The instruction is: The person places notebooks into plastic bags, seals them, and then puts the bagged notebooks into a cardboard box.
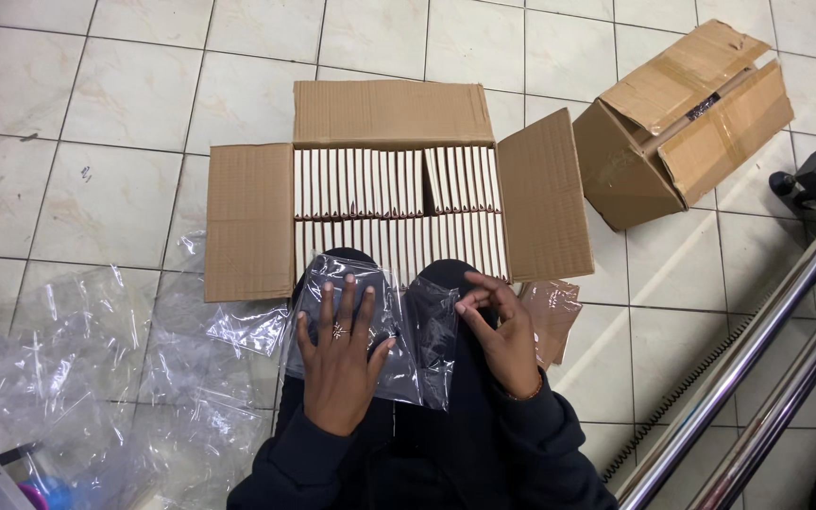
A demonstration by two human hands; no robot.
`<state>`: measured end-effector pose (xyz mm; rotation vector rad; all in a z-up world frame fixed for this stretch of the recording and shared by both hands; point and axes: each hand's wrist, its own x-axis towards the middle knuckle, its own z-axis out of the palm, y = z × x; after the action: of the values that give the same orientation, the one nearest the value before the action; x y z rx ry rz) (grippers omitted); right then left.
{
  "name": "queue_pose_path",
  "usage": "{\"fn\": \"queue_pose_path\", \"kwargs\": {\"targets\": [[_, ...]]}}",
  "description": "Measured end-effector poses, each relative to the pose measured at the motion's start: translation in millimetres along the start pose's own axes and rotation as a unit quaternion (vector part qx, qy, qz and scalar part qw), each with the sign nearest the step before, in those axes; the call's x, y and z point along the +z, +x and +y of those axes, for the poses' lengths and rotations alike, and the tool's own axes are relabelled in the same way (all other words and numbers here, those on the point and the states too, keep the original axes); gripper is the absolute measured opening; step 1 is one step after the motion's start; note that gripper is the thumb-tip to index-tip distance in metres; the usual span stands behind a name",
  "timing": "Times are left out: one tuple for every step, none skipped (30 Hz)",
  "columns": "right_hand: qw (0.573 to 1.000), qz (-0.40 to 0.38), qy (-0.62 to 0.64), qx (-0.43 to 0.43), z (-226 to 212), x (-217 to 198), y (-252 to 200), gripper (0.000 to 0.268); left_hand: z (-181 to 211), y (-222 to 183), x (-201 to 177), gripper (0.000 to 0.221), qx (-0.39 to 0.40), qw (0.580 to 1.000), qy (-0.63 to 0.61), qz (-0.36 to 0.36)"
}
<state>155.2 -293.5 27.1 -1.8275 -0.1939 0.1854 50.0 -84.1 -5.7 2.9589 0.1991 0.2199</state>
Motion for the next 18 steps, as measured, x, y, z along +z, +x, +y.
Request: {"fn": "queue_pose_path", "kwargs": {"targets": [[1.0,0.002,0.0,0.015,0,1,0,0.037,-1,0,0,0.082,-0.002,1.0,-0.012,0.001],[1.0,0.004,0.001,0.031,1,2,1,0.027,-2,0,-1,0.078,-0.004,1.0,-0.023,0.002],[1.0,0.004,0.002,0.031,3,2,1,0.027,-3,0,1,0.078,-0.004,1.0,-0.022,0.002],[0.999,0.009,0.008,0.034,4,3,2,0.025,-4,1,2,0.079,-0.006,1.0,-0.021,0.002],[0.999,0.014,0.014,0.04,7,2,1,0.023,-4,0,4,0.079,-0.008,1.0,-0.02,0.001],[0.999,0.014,0.015,0.041,6,2,0,0.023,-3,0,1,0.079,-0.007,1.0,-0.019,0.0],[0.999,-0.006,-0.016,0.03,5,1,0,0.024,-2,1,-2,0.078,-0.005,0.998,-0.056,-0.021],[0.998,-0.025,-0.047,0.019,4,0,0,0.026,-2,2,-6,0.078,-0.002,0.995,-0.092,-0.041],[0.999,-0.025,-0.044,0.015,5,1,0,0.026,-2,0,-8,0.078,-0.002,0.995,-0.089,-0.038],[0.998,-0.016,-0.056,0.022,5,2,-1,0.016,-3,-1,-11,0.103,0.062,0.987,-0.11,-0.103],[0.998,-0.009,-0.065,0.026,6,6,1,0.01,-6,-3,-15,0.132,0.124,0.97,-0.126,-0.165],[0.998,-0.01,-0.059,0.02,19,-1,0,0.01,0,-8,-7,0.132,0.122,0.972,-0.12,-0.161],[0.999,0.006,-0.049,0.019,34,-3,1,0.01,3,-16,-1,0.15,0.179,0.98,-0.045,-0.073],[0.999,0.022,-0.039,0.018,48,-4,2,0.01,5,-24,4,0.171,0.234,0.972,0.032,0.015],[0.999,0.011,-0.032,0.009,49,-3,0,0.01,6,-24,3,0.171,0.224,0.973,0.043,0.019],[0.997,0.024,0.075,0.022,51,-2,-2,0.01,6,-23,2,0.11,0.214,0.976,0.005,0.038],[0.983,0.037,0.178,0.037,53,-4,-5,0.01,9,-22,1,0.057,0.206,0.976,-0.035,0.059],[0.982,0.027,0.184,0.031,42,-2,-8,0.01,6,-19,-6,0.057,0.199,0.978,-0.026,0.064]]}}
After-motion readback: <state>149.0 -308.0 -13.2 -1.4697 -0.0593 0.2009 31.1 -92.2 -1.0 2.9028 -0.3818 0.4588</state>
